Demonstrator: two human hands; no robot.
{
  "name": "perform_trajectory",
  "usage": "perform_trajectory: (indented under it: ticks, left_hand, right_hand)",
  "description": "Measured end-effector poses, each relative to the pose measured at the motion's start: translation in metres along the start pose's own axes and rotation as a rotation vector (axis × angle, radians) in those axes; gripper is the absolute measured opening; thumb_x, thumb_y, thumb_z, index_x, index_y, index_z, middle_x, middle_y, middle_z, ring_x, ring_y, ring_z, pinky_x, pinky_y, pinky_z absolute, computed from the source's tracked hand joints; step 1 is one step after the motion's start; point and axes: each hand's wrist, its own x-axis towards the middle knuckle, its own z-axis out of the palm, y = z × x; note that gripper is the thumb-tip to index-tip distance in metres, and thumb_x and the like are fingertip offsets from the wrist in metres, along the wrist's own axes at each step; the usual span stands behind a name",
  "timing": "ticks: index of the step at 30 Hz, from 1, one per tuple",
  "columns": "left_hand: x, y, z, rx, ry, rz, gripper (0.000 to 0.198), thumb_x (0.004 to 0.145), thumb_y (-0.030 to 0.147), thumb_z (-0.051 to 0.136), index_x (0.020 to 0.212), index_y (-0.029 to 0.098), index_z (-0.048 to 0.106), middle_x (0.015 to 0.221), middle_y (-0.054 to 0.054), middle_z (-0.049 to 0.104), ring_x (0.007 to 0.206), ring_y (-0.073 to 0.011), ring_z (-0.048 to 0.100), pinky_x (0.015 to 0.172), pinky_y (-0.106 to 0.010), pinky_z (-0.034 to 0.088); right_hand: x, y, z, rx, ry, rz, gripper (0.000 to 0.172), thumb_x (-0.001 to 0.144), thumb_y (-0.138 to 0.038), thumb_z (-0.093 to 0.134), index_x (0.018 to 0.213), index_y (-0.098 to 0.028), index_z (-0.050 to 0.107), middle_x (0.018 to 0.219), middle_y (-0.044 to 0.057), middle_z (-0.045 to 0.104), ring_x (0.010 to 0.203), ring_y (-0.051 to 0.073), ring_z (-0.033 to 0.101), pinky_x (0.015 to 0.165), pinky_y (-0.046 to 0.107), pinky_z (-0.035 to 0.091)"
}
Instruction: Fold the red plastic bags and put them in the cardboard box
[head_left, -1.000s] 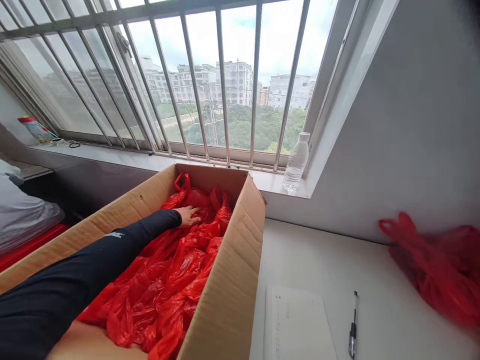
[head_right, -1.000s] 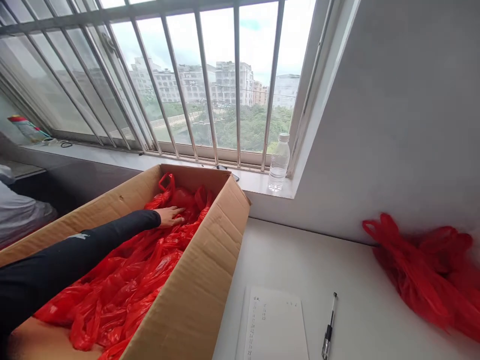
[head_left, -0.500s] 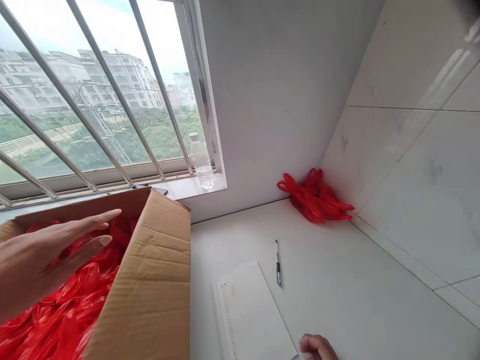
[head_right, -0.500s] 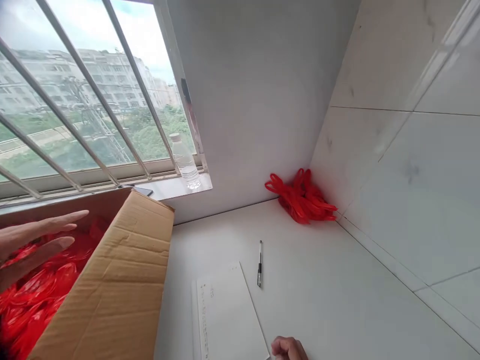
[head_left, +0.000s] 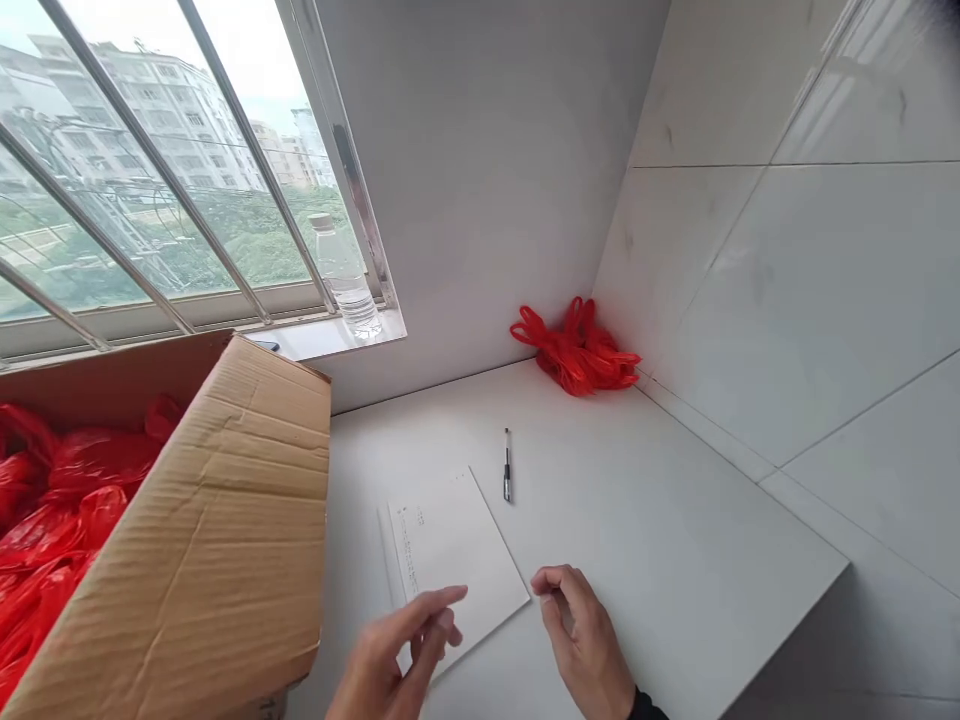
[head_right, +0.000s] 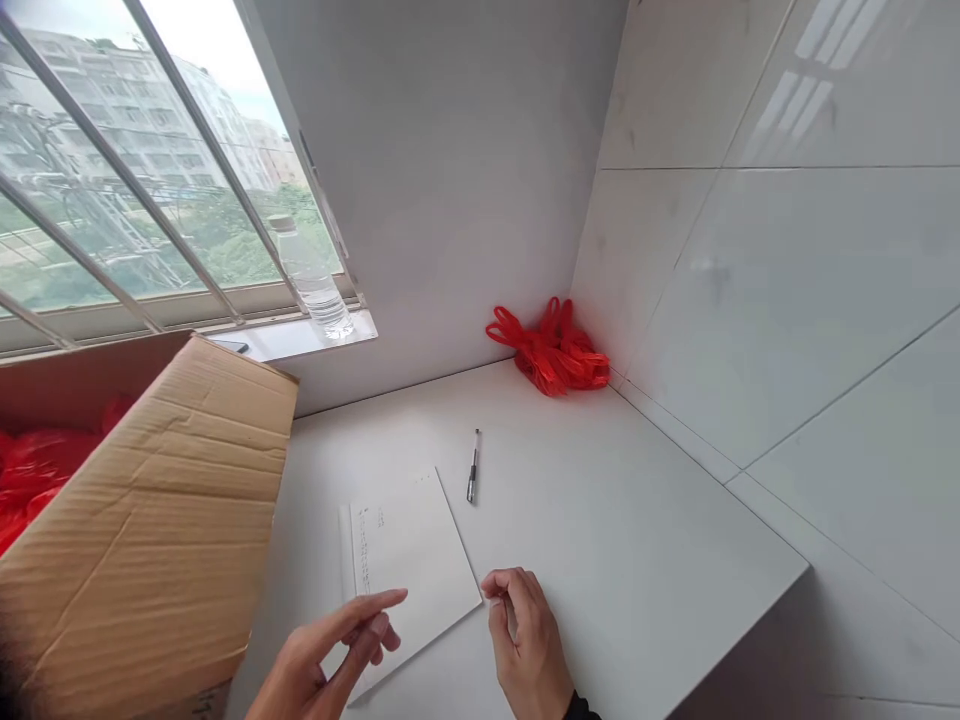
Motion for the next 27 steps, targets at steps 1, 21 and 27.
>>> perform_trajectory:
  ticks: [1, 21, 27]
  left_hand:
    - [0.007, -0.008, 0.006, -0.152, 0.059, -0.090, 0.029, 0.094, 0.041, 0.061, 0.117, 0.027, 0.072, 0.076, -0.004, 0.072, 0.065, -0.0149, 0.063, 0.059, -0.022, 0.050]
    - [0.015, -0.057, -0.002, -0.979, 0.185, -0.110, 0.046, 0.092, 0.038, 0.059, 0.135, 0.021, 0.054, 0.079, -0.003, 0.057, 0.065, -0.0161, 0.051, 0.046, -0.026, 0.050]
    - [0.013, -0.055, 0.005, -0.929, 0.160, -0.093, 0.043, 0.090, 0.037, 0.062, 0.130, 0.019, 0.060, 0.083, -0.005, 0.059, 0.069, -0.0173, 0.054, 0.050, -0.027, 0.052]
  right_hand:
    - [0.002, -0.001, -0.004, -0.003, -0.016, -0.002, 0.020, 0.099, -0.029, 0.040, 0.099, -0.025, 0.059, 0.096, 0.003, 0.065, 0.092, 0.017, 0.063, 0.082, 0.032, 0.056]
    - [0.259, 0.020, -0.074, 0.089, 0.208, 0.044, 0.035, 0.094, -0.036, 0.063, 0.123, -0.016, 0.060, 0.128, 0.010, 0.061, 0.115, 0.025, 0.060, 0.098, 0.050, 0.051]
    - [0.156, -0.046, -0.030, 0.278, 0.034, -0.167, 0.042, 0.096, -0.031, 0.055, 0.137, -0.021, 0.053, 0.141, 0.010, 0.055, 0.128, 0.023, 0.054, 0.111, 0.047, 0.044]
